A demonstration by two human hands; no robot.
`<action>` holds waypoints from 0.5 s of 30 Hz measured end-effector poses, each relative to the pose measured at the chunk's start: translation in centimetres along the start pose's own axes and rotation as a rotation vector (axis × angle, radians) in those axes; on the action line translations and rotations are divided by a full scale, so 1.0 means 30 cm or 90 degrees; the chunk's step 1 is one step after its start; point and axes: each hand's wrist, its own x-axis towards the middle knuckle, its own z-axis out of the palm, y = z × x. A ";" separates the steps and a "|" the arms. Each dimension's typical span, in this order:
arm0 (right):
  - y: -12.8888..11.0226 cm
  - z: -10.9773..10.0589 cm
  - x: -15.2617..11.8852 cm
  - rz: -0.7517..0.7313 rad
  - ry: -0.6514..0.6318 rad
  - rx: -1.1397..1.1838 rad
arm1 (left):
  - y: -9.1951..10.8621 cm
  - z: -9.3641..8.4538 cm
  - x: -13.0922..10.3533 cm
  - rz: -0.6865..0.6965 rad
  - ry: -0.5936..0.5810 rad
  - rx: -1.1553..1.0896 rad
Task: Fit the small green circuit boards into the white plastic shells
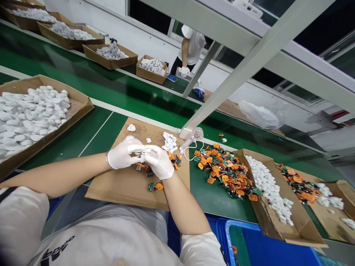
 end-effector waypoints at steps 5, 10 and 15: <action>-0.005 -0.009 0.005 0.031 -0.017 0.047 | -0.001 -0.005 0.005 -0.014 -0.076 -0.007; 0.005 -0.011 0.009 0.039 -0.007 0.055 | -0.009 0.000 0.004 -0.022 -0.114 0.028; -0.009 -0.002 0.010 0.030 -0.035 0.046 | -0.008 0.000 0.009 -0.025 -0.112 0.021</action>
